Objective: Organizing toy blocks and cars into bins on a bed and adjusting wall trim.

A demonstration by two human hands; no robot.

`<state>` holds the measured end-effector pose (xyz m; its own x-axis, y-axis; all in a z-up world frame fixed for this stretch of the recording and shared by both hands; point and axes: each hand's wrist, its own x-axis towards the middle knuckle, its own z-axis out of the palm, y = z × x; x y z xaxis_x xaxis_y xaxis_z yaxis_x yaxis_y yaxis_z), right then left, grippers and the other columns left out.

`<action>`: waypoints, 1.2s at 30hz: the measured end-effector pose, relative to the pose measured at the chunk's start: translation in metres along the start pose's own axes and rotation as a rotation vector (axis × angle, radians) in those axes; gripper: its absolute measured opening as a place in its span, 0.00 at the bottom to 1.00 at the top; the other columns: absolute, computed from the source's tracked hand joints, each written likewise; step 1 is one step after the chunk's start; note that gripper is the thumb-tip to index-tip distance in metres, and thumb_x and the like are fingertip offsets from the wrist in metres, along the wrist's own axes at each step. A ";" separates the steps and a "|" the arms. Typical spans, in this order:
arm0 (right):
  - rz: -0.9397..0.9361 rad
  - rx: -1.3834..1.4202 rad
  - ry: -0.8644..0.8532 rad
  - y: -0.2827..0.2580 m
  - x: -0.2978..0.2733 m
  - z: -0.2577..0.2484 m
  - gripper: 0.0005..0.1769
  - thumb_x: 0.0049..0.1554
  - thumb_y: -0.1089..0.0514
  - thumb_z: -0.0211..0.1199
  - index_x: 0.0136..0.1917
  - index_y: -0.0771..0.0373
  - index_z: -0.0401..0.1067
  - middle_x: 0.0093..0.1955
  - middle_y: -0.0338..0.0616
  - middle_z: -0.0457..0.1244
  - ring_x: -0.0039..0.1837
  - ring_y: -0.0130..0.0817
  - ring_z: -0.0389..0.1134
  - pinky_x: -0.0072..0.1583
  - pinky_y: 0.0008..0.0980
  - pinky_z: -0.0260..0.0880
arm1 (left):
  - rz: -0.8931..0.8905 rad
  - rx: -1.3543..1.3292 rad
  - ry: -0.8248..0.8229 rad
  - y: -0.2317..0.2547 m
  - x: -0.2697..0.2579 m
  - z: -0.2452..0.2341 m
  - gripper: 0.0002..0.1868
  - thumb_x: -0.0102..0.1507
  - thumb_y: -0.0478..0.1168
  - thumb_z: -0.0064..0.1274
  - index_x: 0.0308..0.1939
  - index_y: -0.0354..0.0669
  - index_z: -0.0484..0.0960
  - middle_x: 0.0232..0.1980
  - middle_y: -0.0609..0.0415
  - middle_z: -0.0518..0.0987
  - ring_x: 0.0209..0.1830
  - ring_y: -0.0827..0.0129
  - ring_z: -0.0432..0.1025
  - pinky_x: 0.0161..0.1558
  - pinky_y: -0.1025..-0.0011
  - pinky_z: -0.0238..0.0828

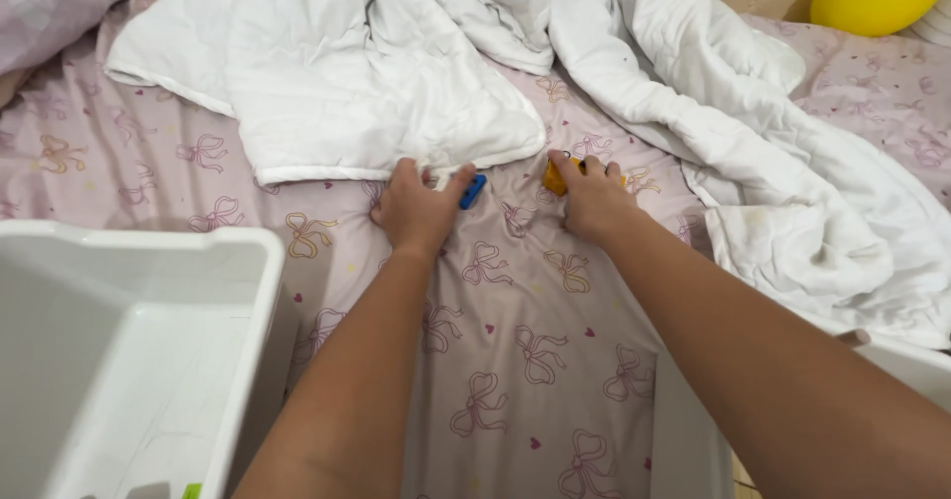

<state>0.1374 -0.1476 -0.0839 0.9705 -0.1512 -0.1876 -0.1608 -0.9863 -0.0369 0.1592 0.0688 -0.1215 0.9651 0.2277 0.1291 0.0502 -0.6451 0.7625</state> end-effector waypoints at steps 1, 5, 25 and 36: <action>-0.003 -0.001 0.003 0.002 0.004 0.004 0.54 0.53 0.56 0.69 0.81 0.33 0.40 0.83 0.51 0.37 0.80 0.65 0.40 0.70 0.57 0.56 | 0.000 -0.001 0.004 -0.003 0.001 0.003 0.31 0.54 0.65 0.64 0.45 0.44 0.76 0.47 0.53 0.80 0.53 0.54 0.72 0.60 0.49 0.56; -0.011 0.010 0.017 0.021 0.023 0.026 0.46 0.60 0.55 0.61 0.84 0.39 0.42 0.74 0.56 0.56 0.69 0.56 0.64 0.67 0.50 0.66 | 0.336 0.240 0.051 -0.013 0.006 0.034 0.24 0.56 0.57 0.61 0.45 0.46 0.76 0.47 0.51 0.80 0.53 0.53 0.72 0.54 0.46 0.58; 0.007 0.436 -0.163 -0.024 -0.119 -0.029 0.49 0.45 0.55 0.77 0.73 0.53 0.54 0.58 0.57 0.69 0.52 0.45 0.74 0.51 0.38 0.76 | 0.067 0.194 -0.457 -0.017 -0.074 -0.025 0.14 0.63 0.41 0.52 0.52 0.46 0.79 0.56 0.42 0.81 0.58 0.50 0.75 0.57 0.56 0.71; -0.308 1.369 -0.324 -0.236 -0.247 -0.048 0.31 0.54 0.59 0.66 0.67 0.57 0.57 0.52 0.52 0.68 0.45 0.37 0.73 0.45 0.33 0.78 | -0.038 -0.694 -0.090 -0.008 -0.057 -0.285 0.10 0.61 0.35 0.53 0.45 0.39 0.73 0.33 0.53 0.77 0.24 0.68 0.75 0.23 0.70 0.77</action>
<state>-0.0562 0.1195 0.0179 0.9449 0.2572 -0.2024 -0.1793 -0.1105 -0.9776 0.0305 0.2684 0.0455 0.9851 0.1598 0.0640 -0.0623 -0.0161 0.9979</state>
